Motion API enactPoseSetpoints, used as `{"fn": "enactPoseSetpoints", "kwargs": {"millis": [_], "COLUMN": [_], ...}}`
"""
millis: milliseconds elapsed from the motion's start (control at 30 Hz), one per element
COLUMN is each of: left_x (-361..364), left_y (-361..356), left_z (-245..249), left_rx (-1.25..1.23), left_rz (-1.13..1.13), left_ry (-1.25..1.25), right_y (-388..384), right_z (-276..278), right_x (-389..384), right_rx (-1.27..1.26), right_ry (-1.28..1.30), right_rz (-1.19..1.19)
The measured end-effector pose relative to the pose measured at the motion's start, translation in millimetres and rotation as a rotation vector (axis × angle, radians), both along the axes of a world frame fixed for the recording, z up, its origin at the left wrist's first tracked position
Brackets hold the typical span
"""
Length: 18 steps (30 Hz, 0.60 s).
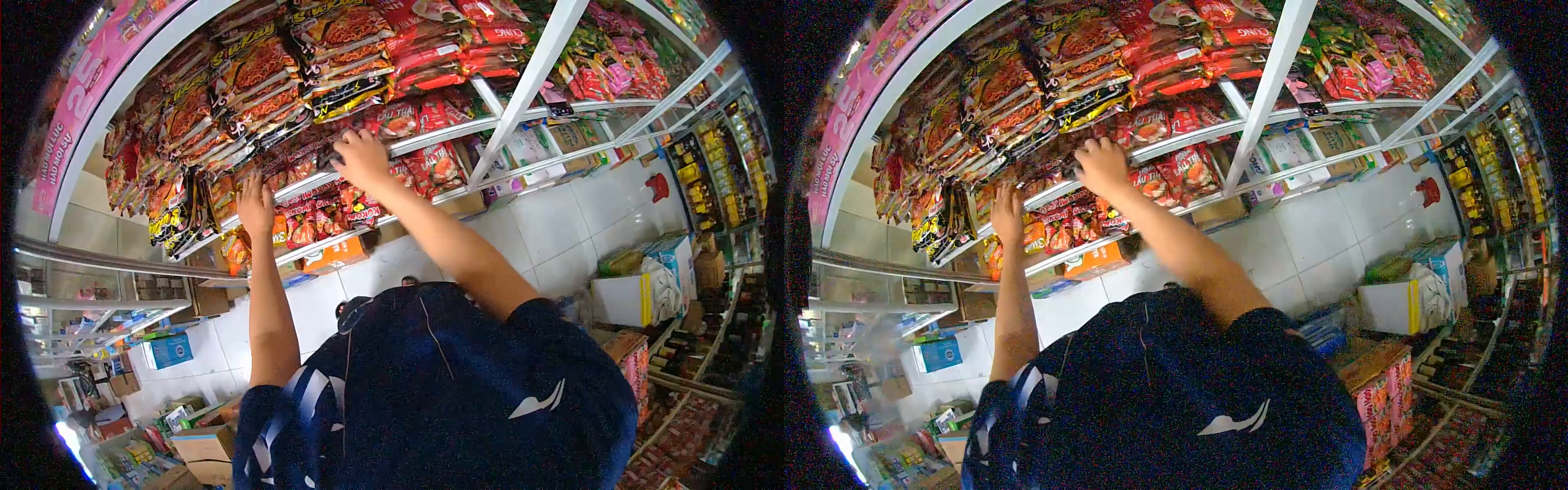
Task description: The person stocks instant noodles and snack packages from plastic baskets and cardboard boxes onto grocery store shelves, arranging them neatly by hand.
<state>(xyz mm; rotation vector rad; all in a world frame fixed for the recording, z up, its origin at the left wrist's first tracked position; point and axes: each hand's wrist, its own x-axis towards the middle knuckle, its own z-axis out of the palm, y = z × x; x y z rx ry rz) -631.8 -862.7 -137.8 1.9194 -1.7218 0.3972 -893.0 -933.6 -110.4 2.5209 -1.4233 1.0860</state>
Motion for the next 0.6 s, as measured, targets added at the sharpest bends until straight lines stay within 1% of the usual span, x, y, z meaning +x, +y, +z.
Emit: {"fn": "enactPoseSetpoints", "kwargs": {"millis": [33,67,100,133,167,200,267,300,367,400,433,467,500,533,567,600], "left_x": [1,2,2,1,1,1,1,0,0,0,0,-1,-1,0,0,1], "left_y": [0,0,0,1,1,0,3,3,2,4,4,3,3,4,2,-1], "left_z": [0,-1,1,1,2,2,1,2,5,4,4,5,3,2,2,2], "left_rx": [-0.009,0.02,0.021,0.024,0.024,0.015,0.015,0.026,0.037,0.036,0.024,0.013,0.01,0.0,-0.01,-0.011], "left_rz": [-0.014,-0.006,-0.01,-0.012,-0.006,-0.02,-0.019,-0.021,-0.031,-0.027,-0.026,-0.028,-0.032,-0.034,-0.035,-0.038], "left_ry": [-0.019,-0.011,-0.015,-0.017,-0.015,-0.009,0.013,0.018,0.019,0.02,0.004,-0.012,-0.012,-0.019,-0.028,-0.031], "right_y": [0,-6,-17,-34,-57,-68,-92,-90,-88,-75,-70,-52,-27,-15,5,8], "right_z": [1,4,7,5,1,8,3,3,8,13,7,2,7,-6,1,3], "right_x": [-4,-22,-44,-70,-98,-124,-161,-154,-121,-93,-72,-44,-20,-3,6,2], "right_rx": [0.063,0.124,0.123,-0.041,-0.032,-0.082,0.014,0.02,0.033,0.073,0.184,0.109,0.19,0.049,-0.065,0.014], "right_ry": [-0.022,-0.03,0.042,-0.052,-0.07,-0.062,-0.145,-0.13,0.077,0.058,0.005,0.01,-0.021,-0.023,-0.064,-0.059], "right_rz": [0.069,0.08,0.044,0.046,0.009,-0.109,-0.356,-0.344,-0.653,-0.614,-0.414,-0.337,-0.264,-0.068,-0.02,0.027]}}
